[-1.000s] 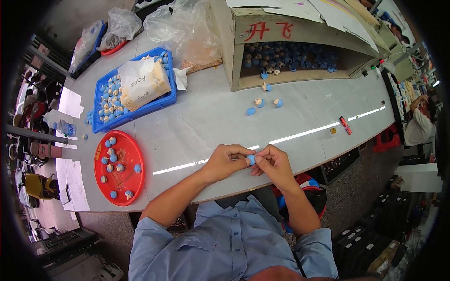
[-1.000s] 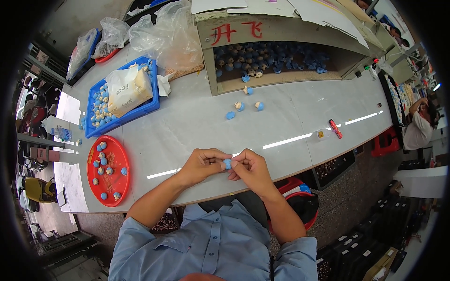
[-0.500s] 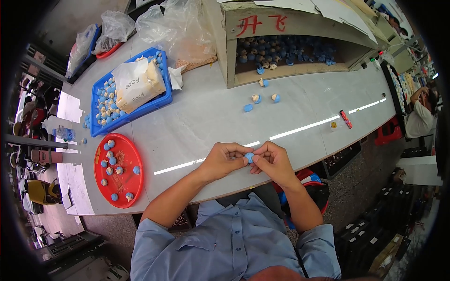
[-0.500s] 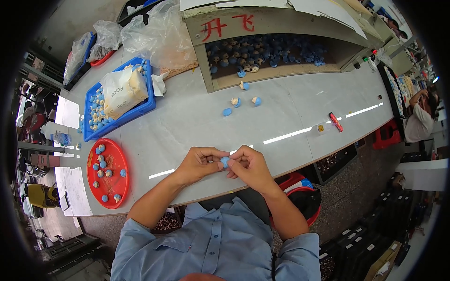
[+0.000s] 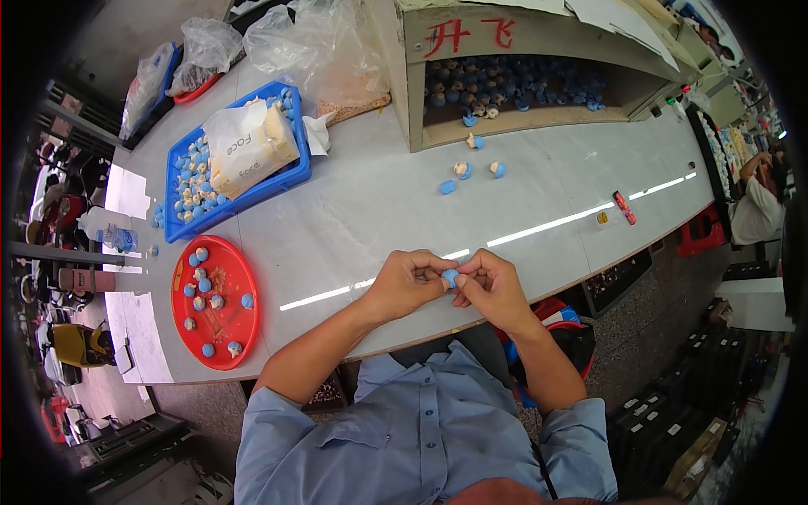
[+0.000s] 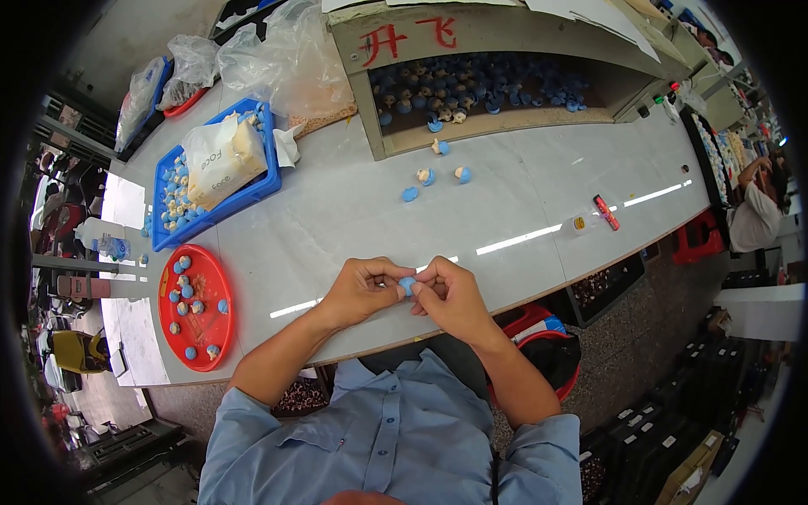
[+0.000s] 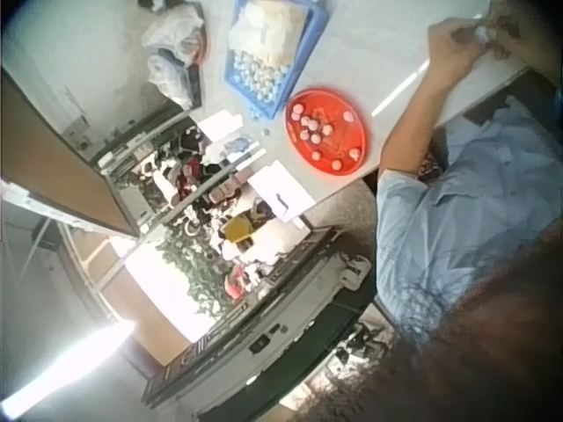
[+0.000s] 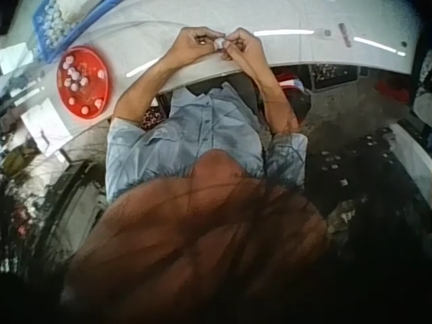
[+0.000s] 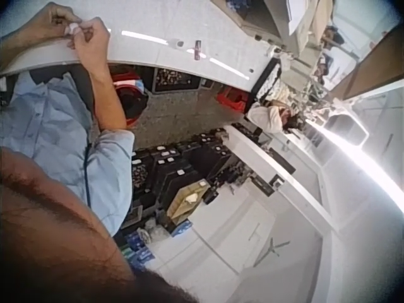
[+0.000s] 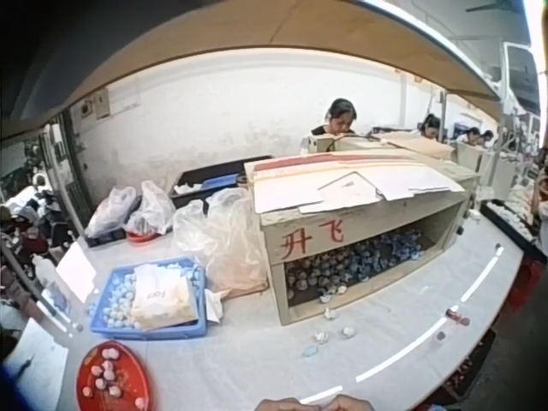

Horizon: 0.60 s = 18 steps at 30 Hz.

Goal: The person assembles small blue toy parts by fitting blue toy spheres and white face inserts together, applying glue from a bottle to secure the components.

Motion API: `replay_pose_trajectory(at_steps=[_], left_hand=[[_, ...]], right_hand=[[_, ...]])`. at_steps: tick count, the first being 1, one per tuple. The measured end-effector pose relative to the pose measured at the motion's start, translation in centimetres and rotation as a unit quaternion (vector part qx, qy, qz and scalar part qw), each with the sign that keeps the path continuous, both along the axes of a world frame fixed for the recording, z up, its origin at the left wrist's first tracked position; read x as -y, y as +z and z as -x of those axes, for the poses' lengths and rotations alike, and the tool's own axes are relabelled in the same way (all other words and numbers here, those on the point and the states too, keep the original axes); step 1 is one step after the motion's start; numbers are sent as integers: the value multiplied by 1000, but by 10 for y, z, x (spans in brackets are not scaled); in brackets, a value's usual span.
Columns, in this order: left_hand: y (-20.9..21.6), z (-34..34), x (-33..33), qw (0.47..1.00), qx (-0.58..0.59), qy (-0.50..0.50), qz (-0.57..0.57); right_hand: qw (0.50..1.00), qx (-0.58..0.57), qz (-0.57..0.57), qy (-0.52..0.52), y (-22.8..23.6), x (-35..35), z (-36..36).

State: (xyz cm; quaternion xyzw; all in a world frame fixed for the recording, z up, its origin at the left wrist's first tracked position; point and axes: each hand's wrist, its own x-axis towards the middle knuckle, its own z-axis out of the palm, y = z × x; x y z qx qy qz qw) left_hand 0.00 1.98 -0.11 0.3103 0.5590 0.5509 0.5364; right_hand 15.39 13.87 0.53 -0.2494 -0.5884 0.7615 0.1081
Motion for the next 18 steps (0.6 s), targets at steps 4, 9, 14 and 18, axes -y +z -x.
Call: replay_pose_trajectory(at_steps=[4,9,14,18], left_hand=[[-1,0,0,1000,-12,-1,10],[-3,0,0,1000,-8,4,2],[-1,1,-1,1000,0,13,0],[-5,1,-1,1000,-9,4,-2]], right_hand=[[1000,4,-1,0,1,0,1],[1000,-2,-12,-7,0,0,2],[1000,-7,-5,-15,-1,0,2],[1000,-7,-18,-15,-2,1,3]])
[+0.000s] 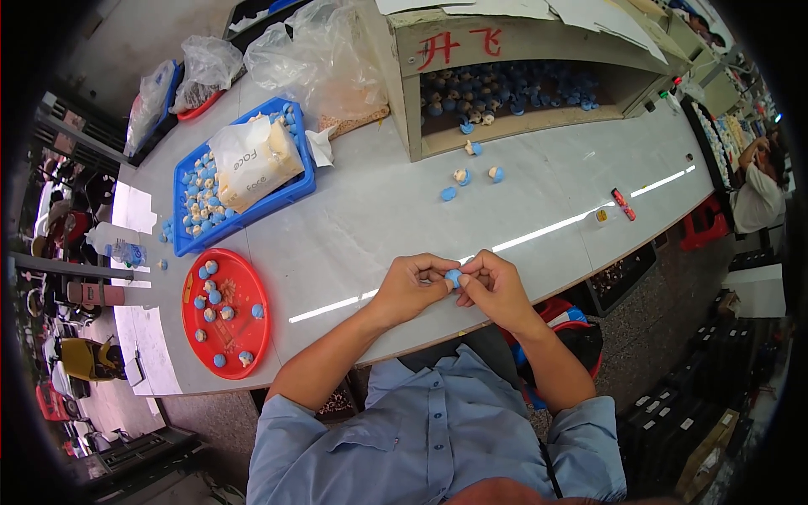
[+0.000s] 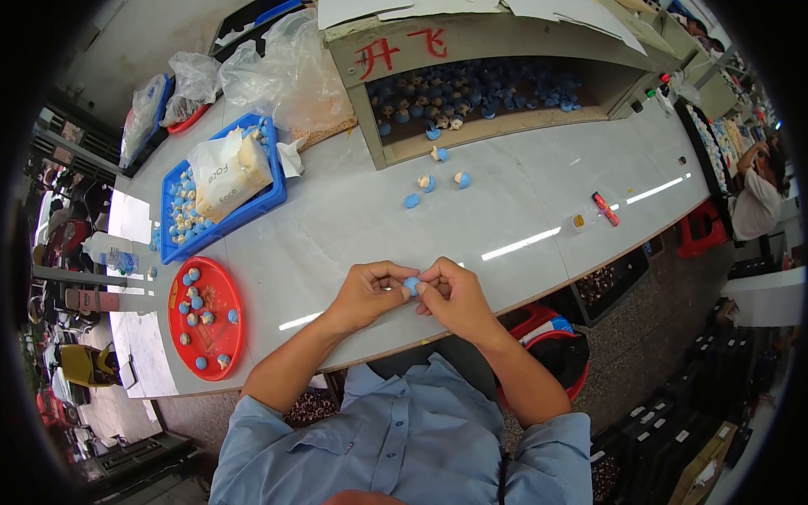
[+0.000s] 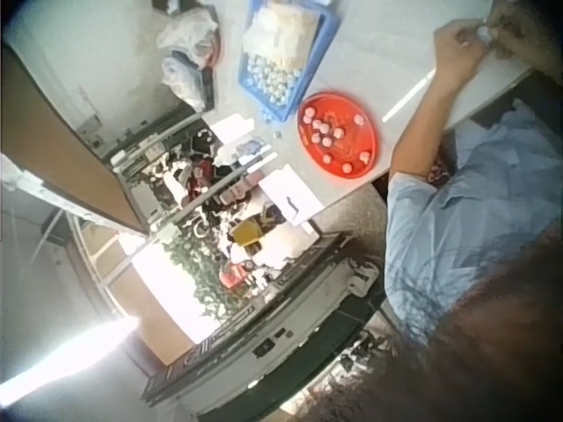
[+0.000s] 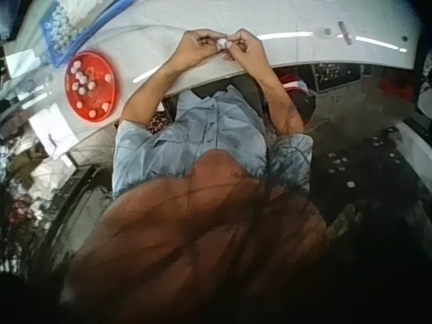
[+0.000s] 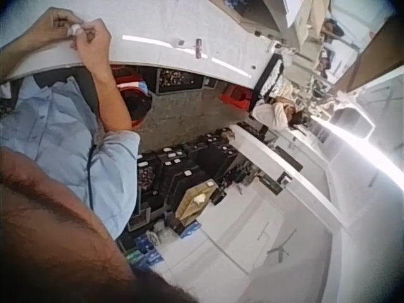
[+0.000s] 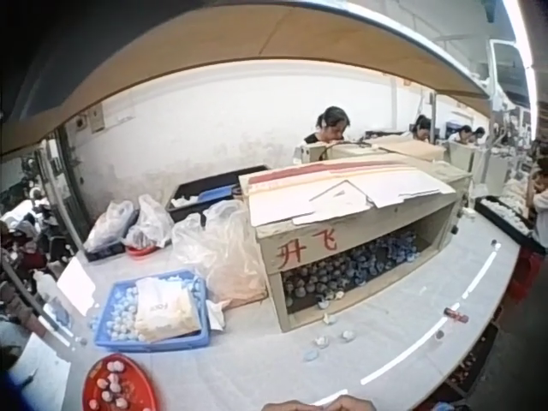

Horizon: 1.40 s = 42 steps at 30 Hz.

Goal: The person assembles small blue toy parts by fitting blue toy spheres and white face inserts together, applying glue from a bottle to secure the components.

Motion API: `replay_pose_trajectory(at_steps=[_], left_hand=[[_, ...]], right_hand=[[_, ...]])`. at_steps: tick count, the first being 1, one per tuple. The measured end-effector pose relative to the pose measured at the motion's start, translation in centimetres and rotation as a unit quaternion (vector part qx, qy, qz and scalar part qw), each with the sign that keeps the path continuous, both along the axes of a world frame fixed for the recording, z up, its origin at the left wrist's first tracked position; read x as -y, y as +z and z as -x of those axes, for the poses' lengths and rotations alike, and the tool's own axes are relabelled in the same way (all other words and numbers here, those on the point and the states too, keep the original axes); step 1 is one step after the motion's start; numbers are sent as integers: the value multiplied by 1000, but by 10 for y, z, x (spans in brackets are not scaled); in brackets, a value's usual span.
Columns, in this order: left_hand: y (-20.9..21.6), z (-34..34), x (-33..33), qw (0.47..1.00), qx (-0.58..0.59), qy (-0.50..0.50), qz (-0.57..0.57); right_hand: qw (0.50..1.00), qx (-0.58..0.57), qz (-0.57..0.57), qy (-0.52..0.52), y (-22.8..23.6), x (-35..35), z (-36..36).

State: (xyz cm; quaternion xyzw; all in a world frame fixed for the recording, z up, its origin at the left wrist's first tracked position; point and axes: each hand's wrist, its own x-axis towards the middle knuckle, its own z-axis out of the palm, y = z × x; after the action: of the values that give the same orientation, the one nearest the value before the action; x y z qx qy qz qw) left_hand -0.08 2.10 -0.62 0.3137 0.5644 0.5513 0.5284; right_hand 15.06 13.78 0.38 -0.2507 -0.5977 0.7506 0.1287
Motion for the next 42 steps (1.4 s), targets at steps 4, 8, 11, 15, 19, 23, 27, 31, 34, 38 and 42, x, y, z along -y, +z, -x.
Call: replay_pose_trajectory(at_steps=[4,8,11,15,19,23,27,31,34,38,42], left_hand=[[-9,-2,1,998,46,35,-22],[-6,-3,1,995,73,56,-45],[-7,-2,2,996,66,48,-45],[-2,-1,2,996,72,34,-43],[-2,-1,5,992,106,42,-48],[-2,-2,4,992,94,45,-71],[-3,-2,4,992,101,42,-68],[-3,-2,4,993,84,45,-67],[-3,-2,4,994,77,43,-68],[-3,-3,4,995,61,44,-63],[-1,-5,5,996,37,44,-66]], right_hand=[[1000,-15,7,-23,-6,3,1],[998,-51,10,-43,-10,7,0],[998,-57,0,-36,-9,8,0],[998,-46,16,-29,-11,3,-3],[997,-59,38,-24,-9,3,-3],[994,-103,-19,-15,-18,4,-5],[995,-101,-9,-21,-17,3,-6],[997,-80,1,-23,-13,5,-5],[996,-83,-5,-28,-13,5,-5],[996,-83,-15,-34,-13,7,-7],[995,-89,-8,-44,-13,8,-7]])
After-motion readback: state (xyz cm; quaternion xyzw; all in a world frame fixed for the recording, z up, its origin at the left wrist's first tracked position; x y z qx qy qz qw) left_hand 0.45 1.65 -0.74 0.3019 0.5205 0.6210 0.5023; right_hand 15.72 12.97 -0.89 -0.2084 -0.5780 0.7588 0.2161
